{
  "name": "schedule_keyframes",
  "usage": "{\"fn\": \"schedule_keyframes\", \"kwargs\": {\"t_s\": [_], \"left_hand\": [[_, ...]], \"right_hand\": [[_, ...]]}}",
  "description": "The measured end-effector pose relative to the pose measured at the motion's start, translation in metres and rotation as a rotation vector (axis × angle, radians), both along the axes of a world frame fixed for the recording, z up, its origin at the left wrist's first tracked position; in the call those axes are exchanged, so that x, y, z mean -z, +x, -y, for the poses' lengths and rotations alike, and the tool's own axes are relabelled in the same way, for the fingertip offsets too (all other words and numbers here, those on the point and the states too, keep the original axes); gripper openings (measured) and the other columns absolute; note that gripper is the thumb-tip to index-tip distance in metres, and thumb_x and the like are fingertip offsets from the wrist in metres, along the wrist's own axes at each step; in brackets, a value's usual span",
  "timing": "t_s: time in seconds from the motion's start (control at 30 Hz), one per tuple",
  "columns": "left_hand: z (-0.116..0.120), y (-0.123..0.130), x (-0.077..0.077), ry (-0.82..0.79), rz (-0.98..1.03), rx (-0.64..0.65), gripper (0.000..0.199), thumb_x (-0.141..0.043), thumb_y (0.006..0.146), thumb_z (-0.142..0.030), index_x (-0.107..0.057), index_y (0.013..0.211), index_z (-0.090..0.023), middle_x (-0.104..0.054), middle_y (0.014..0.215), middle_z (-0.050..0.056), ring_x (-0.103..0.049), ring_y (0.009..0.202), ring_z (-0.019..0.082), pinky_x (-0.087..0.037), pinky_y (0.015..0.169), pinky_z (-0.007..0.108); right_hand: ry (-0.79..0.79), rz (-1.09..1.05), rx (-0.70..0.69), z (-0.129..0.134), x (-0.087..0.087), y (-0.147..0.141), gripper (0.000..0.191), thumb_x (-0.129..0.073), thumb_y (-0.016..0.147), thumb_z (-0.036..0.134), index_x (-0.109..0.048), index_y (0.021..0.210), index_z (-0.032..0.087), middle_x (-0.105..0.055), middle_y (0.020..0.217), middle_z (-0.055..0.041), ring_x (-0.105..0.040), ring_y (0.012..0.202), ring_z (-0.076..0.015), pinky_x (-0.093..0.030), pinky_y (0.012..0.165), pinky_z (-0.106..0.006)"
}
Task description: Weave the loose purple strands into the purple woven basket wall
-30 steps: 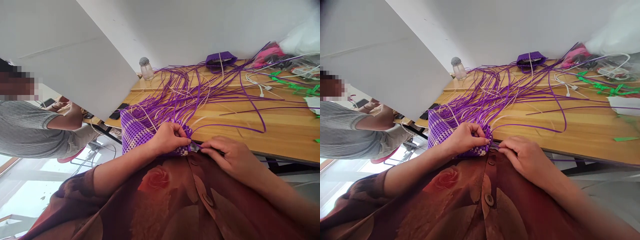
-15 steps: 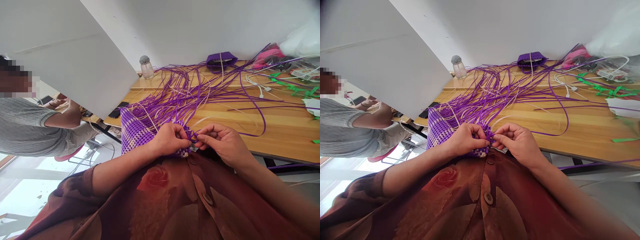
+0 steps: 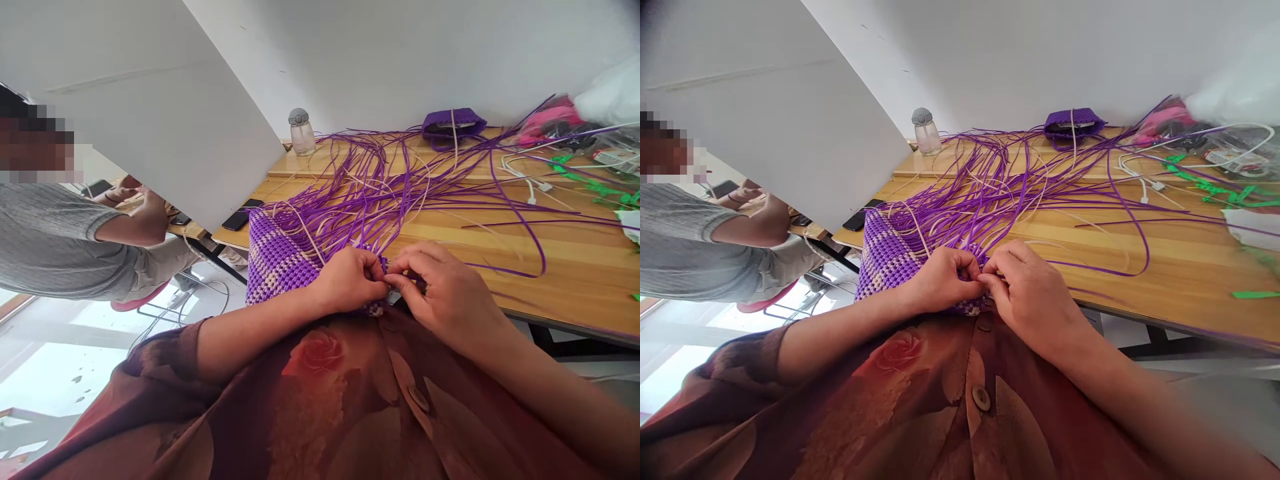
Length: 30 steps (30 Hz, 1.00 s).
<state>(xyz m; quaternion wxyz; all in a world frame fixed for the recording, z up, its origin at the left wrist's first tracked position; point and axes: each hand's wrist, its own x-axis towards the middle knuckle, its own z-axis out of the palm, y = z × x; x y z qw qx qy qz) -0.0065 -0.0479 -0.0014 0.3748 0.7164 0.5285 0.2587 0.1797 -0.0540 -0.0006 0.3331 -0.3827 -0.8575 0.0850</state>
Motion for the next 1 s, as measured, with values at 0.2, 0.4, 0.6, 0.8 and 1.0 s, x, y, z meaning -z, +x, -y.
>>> {"fn": "schedule_keyframes", "kwargs": {"t_s": [0.2, 0.4, 0.6, 0.8, 1.0], "left_hand": [[-0.001, 0.000, 0.005, 0.050, -0.021, 0.008, 0.016, -0.065, 0.071, -0.031, -0.061, 0.064, -0.017, -0.059, 0.060, -0.003, -0.050, 0.058, 0.010, -0.037, 0.057, 0.023], [0.002, 0.000, 0.001, -0.007, -0.003, -0.005, 0.011, -0.065, 0.069, -0.027, -0.061, 0.064, -0.017, -0.059, 0.059, -0.003, -0.049, 0.055, 0.010, -0.036, 0.054, 0.023], [0.002, 0.000, 0.000, -0.032, -0.003, -0.007, 0.012, -0.067, 0.068, -0.028, -0.064, 0.067, -0.017, -0.064, 0.064, -0.001, -0.052, 0.057, 0.010, -0.038, 0.055, 0.024], [0.001, -0.001, 0.006, -0.009, 0.001, -0.006, 0.012, -0.066, 0.068, -0.029, -0.065, 0.068, -0.017, -0.061, 0.061, -0.003, -0.050, 0.055, 0.010, -0.036, 0.052, 0.023], [0.001, 0.001, 0.000, -0.078, -0.053, -0.005, 0.017, -0.068, 0.068, -0.034, -0.067, 0.074, -0.019, -0.063, 0.066, -0.003, -0.054, 0.059, 0.010, -0.038, 0.053, 0.021]], "right_hand": [[-0.185, -0.027, -0.060, -0.006, -0.003, -0.001, 0.008, -0.057, 0.092, 0.020, -0.061, 0.085, 0.020, -0.065, 0.083, -0.0047, -0.060, 0.076, -0.0190, -0.046, 0.069, -0.033], [-0.517, -0.288, -0.177, -0.001, 0.005, 0.010, 0.025, -0.051, 0.096, 0.024, -0.065, 0.116, 0.022, -0.072, 0.106, -0.0064, -0.068, 0.092, -0.0201, -0.055, 0.081, -0.035], [-0.769, -0.629, -0.077, 0.000, 0.019, 0.008, 0.024, -0.074, 0.082, 0.030, -0.068, 0.104, 0.021, -0.073, 0.088, -0.0033, -0.070, 0.079, -0.0170, -0.058, 0.075, -0.030], [-0.688, -0.611, -0.035, -0.001, 0.022, 0.004, 0.031, -0.077, 0.079, 0.040, -0.070, 0.102, 0.020, -0.073, 0.084, -0.0040, -0.070, 0.078, -0.0187, -0.058, 0.073, -0.031], [-0.705, -0.493, 0.091, -0.007, 0.030, 0.008, 0.034, -0.075, 0.075, 0.047, -0.074, 0.100, 0.023, -0.077, 0.099, -0.0062, -0.074, 0.089, -0.0263, -0.060, 0.082, -0.036]]}}
